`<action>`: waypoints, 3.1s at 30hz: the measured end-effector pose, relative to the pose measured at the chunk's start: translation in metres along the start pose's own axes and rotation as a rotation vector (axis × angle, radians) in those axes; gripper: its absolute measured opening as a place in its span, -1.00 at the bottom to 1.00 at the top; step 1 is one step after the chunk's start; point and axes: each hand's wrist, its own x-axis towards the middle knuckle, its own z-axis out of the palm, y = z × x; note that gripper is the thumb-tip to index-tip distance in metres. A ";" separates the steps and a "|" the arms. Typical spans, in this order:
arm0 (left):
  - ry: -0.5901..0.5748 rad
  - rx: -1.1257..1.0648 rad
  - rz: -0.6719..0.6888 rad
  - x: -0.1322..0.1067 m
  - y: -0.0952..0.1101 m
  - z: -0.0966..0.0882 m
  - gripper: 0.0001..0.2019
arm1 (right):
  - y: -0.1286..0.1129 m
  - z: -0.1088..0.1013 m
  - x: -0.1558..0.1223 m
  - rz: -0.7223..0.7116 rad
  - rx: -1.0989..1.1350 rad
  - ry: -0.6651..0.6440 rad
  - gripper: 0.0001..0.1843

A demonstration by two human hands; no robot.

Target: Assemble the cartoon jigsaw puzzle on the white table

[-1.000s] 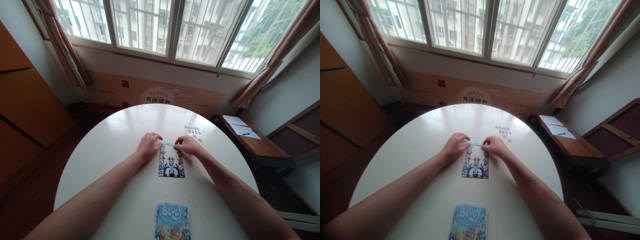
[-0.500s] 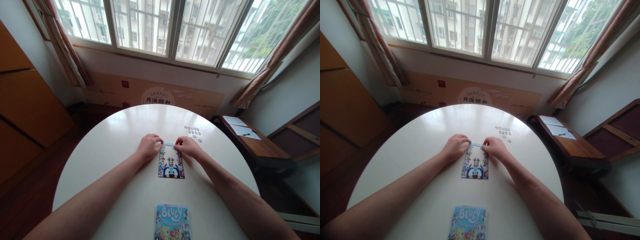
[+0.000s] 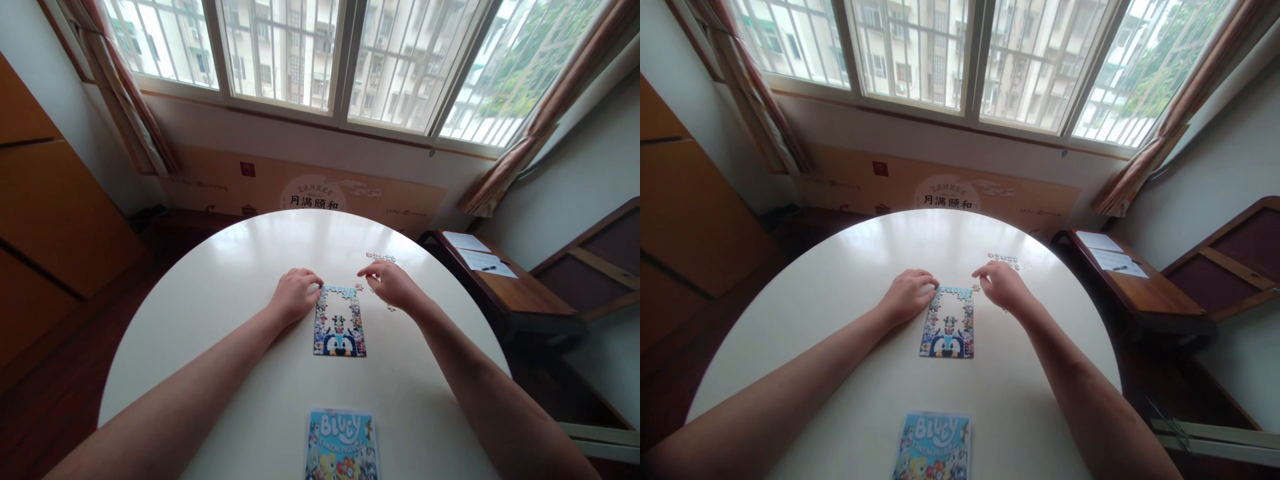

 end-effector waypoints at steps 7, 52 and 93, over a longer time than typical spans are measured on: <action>0.010 0.005 0.001 0.000 0.000 0.001 -0.80 | -0.020 0.011 -0.025 -0.037 -0.209 -0.088 -0.60; 0.092 -0.104 -0.019 0.003 -0.008 -0.003 -0.77 | 0.081 0.004 -0.010 0.191 -0.164 0.436 -0.59; 0.186 -0.189 -0.052 0.003 0.002 0.000 -0.83 | 0.034 0.003 -0.025 0.221 0.069 -0.034 -0.83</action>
